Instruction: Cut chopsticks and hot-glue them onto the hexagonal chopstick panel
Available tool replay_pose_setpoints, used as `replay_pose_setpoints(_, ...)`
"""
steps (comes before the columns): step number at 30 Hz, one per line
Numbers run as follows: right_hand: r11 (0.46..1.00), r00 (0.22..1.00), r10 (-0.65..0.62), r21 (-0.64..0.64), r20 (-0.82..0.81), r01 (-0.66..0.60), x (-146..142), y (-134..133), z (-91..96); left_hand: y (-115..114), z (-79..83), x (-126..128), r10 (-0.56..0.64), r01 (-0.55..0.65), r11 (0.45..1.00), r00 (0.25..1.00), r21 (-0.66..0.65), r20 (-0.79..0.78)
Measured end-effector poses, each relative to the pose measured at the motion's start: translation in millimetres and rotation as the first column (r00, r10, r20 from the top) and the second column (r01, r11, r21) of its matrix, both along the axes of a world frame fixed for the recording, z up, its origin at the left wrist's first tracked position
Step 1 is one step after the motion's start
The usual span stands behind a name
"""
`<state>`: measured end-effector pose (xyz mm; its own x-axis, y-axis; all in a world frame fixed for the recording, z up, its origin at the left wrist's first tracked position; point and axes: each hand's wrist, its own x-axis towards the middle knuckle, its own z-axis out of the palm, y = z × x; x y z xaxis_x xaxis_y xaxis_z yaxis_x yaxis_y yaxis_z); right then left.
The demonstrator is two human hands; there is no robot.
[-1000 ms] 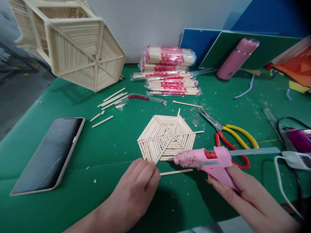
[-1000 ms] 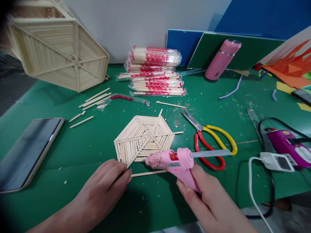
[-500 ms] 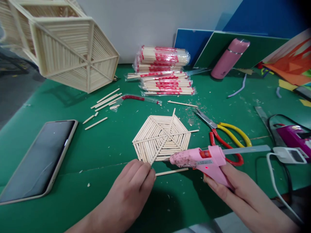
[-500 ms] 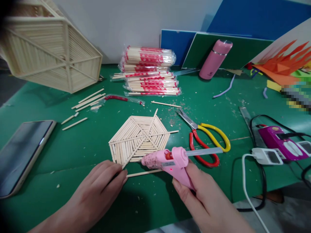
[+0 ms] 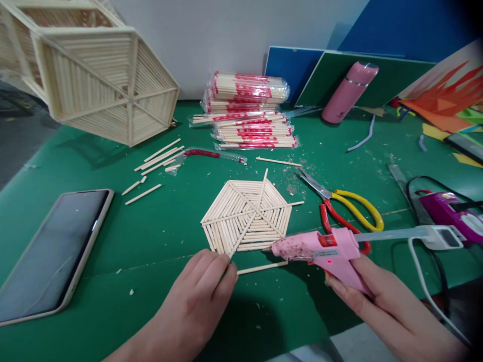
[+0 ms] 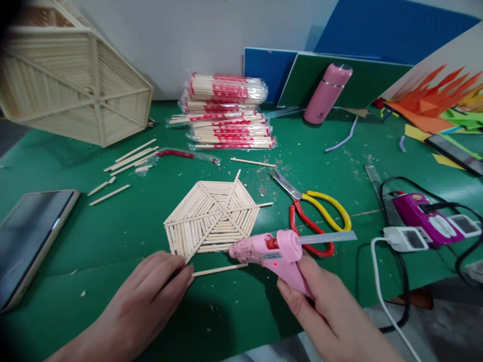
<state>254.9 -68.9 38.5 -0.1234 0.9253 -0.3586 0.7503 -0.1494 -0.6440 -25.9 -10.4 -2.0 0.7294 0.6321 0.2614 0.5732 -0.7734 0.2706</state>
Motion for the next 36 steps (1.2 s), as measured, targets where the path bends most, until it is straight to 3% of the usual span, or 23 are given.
replay_pose_setpoints(6, 0.991, 0.990, -0.129, 0.034, 0.060, 0.128, 7.4, -9.0, -2.1, -0.7, 1.1, -0.9, 0.000, -0.001, 1.000, 1.000, -0.030, -0.016)
replay_pose_setpoints(13, 0.981, 0.980, -0.176, 0.102, 0.089, 0.167, 8.9, -9.9, 4.6, 0.2, -2.9, -1.4, 0.004, -0.004, 1.000, 1.000, 0.000, -0.022)
replay_pose_setpoints(19, 0.986, 0.985, -0.147, 0.096, 0.093, 0.138, 4.6, -7.4, 3.8, -0.1, -5.7, -1.0, 0.027, -0.027, 1.000, 1.000, -0.004, -0.009)
replay_pose_setpoints(24, 0.995, 0.998, -0.028, 0.097, 0.059, 0.022, -7.3, 2.8, 4.1, 0.1, -2.0, -0.8, 0.025, -0.025, 1.000, 0.999, -0.010, -0.025)
replay_pose_setpoints(30, 0.995, 1.000, -0.005, 0.101, 0.011, 0.003, -13.1, 6.3, 5.1, 0.9, -3.7, 0.9, 0.020, -0.022, 0.999, 0.999, 0.042, 0.030)
replay_pose_setpoints(36, 0.993, 0.998, -0.023, 0.121, 0.061, 0.016, -7.2, 2.1, 3.7, -0.2, 0.7, 0.3, 0.014, -0.013, 1.000, 1.000, -0.015, 0.002)
